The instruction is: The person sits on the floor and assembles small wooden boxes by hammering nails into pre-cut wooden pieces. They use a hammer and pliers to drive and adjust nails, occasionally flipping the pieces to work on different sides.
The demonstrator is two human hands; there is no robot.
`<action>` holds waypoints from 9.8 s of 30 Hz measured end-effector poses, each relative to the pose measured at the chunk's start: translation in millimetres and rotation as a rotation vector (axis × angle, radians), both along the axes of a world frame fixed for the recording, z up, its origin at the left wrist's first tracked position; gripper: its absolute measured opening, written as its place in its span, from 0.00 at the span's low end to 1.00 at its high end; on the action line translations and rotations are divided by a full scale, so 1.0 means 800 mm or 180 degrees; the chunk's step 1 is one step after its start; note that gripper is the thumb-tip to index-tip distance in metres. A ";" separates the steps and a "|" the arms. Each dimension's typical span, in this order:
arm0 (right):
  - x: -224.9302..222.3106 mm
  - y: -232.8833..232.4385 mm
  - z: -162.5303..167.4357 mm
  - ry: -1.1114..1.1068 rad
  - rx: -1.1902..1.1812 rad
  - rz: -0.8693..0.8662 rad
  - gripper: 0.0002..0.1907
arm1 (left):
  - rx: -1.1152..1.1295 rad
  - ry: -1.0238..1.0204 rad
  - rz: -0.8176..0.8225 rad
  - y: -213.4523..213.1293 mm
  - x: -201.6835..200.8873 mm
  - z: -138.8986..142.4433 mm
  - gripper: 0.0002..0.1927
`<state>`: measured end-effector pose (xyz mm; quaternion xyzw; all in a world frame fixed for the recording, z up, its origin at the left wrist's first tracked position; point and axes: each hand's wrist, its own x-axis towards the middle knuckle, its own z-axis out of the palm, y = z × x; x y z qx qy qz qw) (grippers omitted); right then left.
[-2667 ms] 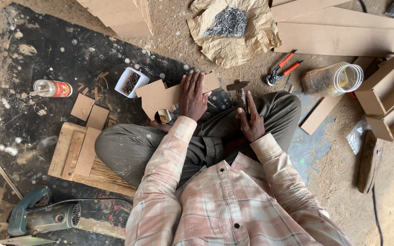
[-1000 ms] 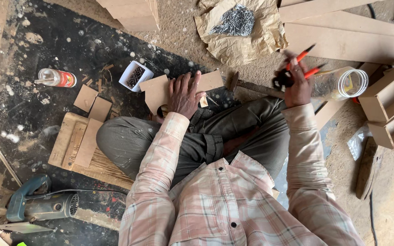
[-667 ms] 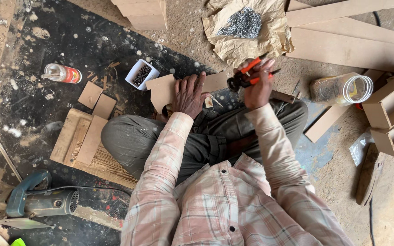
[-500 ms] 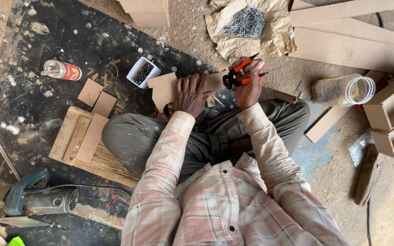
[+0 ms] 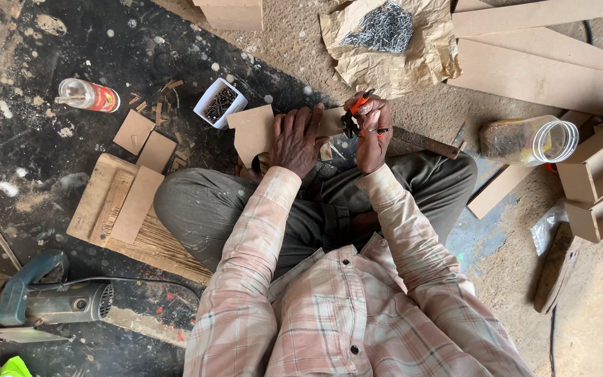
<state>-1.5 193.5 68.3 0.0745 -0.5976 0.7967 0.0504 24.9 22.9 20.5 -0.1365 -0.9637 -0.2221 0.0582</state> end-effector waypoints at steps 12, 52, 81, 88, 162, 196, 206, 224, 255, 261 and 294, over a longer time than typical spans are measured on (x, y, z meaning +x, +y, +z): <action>0.002 -0.009 0.010 0.0083 0.0064 -0.0020 0.14 | -0.0005 -0.0013 -0.0003 0.002 0.000 0.005 0.38; -0.031 0.021 -0.027 0.0028 -0.0660 -0.0259 0.16 | 0.0173 0.0018 0.0034 0.004 0.003 0.001 0.38; 0.007 0.033 0.054 -0.1153 -0.2249 -0.0337 0.25 | 0.2368 -0.0226 -0.0360 0.014 0.027 0.027 0.38; 0.058 0.042 0.056 -0.1689 -0.1789 -0.0109 0.42 | 0.1848 -0.0472 -0.0413 0.007 0.079 0.051 0.35; 0.020 0.163 -0.077 -0.0181 0.3548 -0.0049 0.39 | 0.2475 -0.0111 0.0794 -0.031 0.037 0.010 0.13; -0.003 0.152 -0.086 0.0186 0.5849 -0.0201 0.16 | 0.2110 -0.0133 0.0907 -0.023 0.043 0.009 0.16; 0.000 0.177 -0.089 0.0380 0.5760 -0.0378 0.14 | 0.1735 0.0227 0.0781 -0.018 0.043 0.016 0.11; 0.046 0.211 0.034 -0.0819 0.3143 0.0696 0.20 | 0.1781 0.0359 0.0741 -0.014 0.040 0.027 0.11; 0.084 0.044 0.072 0.0760 0.4701 0.1007 0.32 | 0.1715 0.0410 0.0710 -0.008 0.036 0.015 0.13; 0.088 0.040 0.067 0.0794 0.4815 0.1006 0.32 | 0.1723 0.0349 0.0721 -0.009 0.034 0.014 0.15; 0.097 0.041 0.057 0.0615 0.4106 0.0604 0.33 | 0.1768 -0.0052 0.0727 -0.013 0.042 0.007 0.24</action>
